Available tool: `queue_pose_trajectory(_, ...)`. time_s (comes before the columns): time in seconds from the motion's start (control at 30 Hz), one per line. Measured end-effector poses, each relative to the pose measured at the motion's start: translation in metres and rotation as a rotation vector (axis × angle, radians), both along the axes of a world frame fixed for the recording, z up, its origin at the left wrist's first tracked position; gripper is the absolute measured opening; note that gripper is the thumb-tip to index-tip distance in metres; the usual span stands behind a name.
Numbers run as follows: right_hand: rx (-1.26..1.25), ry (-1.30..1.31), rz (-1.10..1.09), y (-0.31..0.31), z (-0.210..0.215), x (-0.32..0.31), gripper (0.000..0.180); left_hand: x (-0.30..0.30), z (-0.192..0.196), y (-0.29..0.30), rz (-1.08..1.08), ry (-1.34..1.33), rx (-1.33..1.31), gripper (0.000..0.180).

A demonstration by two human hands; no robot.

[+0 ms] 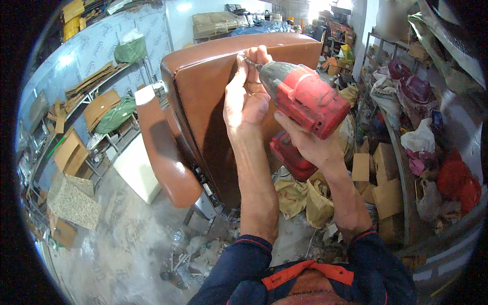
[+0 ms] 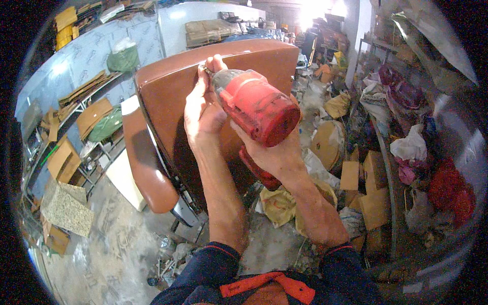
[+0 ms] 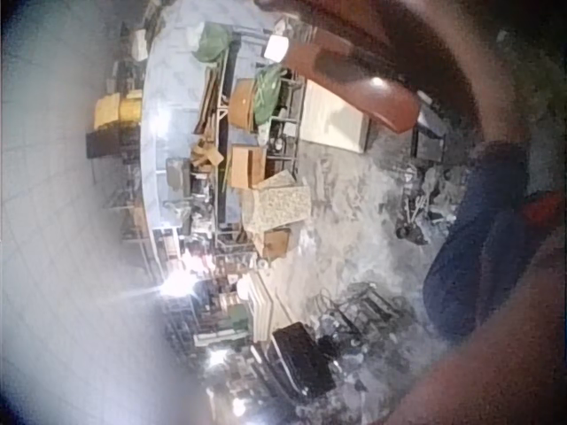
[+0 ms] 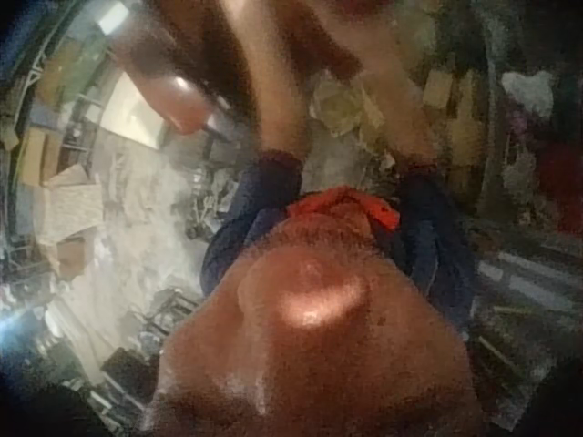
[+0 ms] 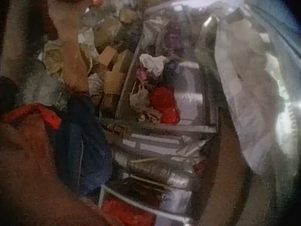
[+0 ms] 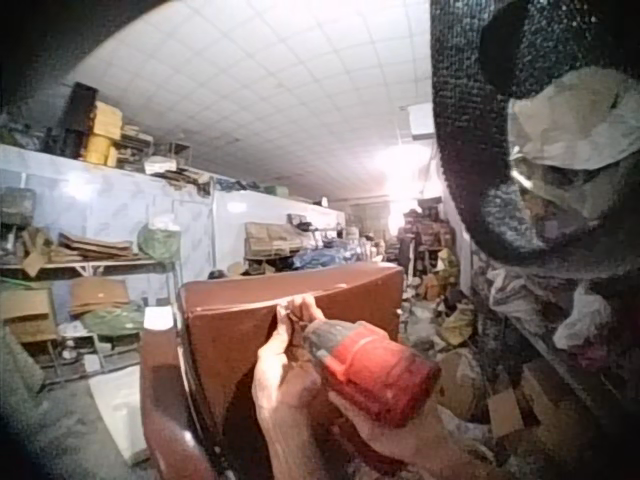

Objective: The person uses a red cordless drill to drive screws into the underside of a brown upholstered chair. They repeatedly position the drill, drive screws, and reposition to secure the chair components.

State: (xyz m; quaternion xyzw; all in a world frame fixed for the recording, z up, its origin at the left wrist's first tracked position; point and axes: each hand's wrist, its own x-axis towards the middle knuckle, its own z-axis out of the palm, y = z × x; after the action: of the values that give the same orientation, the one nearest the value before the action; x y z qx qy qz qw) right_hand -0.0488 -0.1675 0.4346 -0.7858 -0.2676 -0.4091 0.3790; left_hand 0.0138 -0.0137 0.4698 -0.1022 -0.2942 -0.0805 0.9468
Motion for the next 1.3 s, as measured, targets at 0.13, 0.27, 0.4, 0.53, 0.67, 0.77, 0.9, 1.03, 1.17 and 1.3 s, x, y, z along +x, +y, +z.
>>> queue_pose_trajectory(0.13,0.061,0.004,0.054,-0.003,0.002,0.001,0.033,0.002,0.002,-0.003,0.042,0.037,0.016,0.023)
queue_pose_trajectory(0.27,0.046,0.065,0.073,-0.004,0.002,0.003,0.032,0.003,0.002,-0.002,-0.016,0.021,-0.009,0.024)
queue_pose_trajectory(0.4,0.026,0.043,0.060,-0.005,0.002,0.005,0.031,0.007,0.002,-0.001,-0.013,0.011,-0.019,0.024)
queue_pose_trajectory(0.53,0.036,0.037,0.045,-0.005,0.001,0.010,0.029,0.010,0.001,0.000,-0.047,-0.026,-0.006,0.025)
queue_pose_trajectory(0.67,-0.031,-0.016,-0.010,-0.006,-0.002,0.015,0.027,0.008,0.002,-0.002,0.001,-0.003,0.029,0.027)
queue_pose_trajectory(0.77,0.000,-0.039,0.024,-0.005,-0.006,0.018,0.026,0.003,0.005,-0.002,-0.006,0.002,0.010,0.030)
queue_pose_trajectory(0.9,-0.068,-0.052,-0.030,-0.001,-0.005,0.019,0.027,-0.004,0.008,0.001,0.033,0.029,0.017,0.036)
queue_pose_trajectory(1.03,0.038,0.000,0.074,0.001,0.003,0.013,0.028,-0.005,0.008,0.001,0.051,0.027,0.042,0.038)
queue_pose_trajectory(1.17,0.031,0.033,0.147,0.001,0.009,0.006,0.028,-0.004,0.007,0.002,-0.017,0.032,0.011,0.039)
queue_pose_trajectory(1.3,0.002,0.001,0.081,0.003,0.009,0.007,0.030,-0.004,0.008,0.003,0.013,0.041,0.055,0.039)
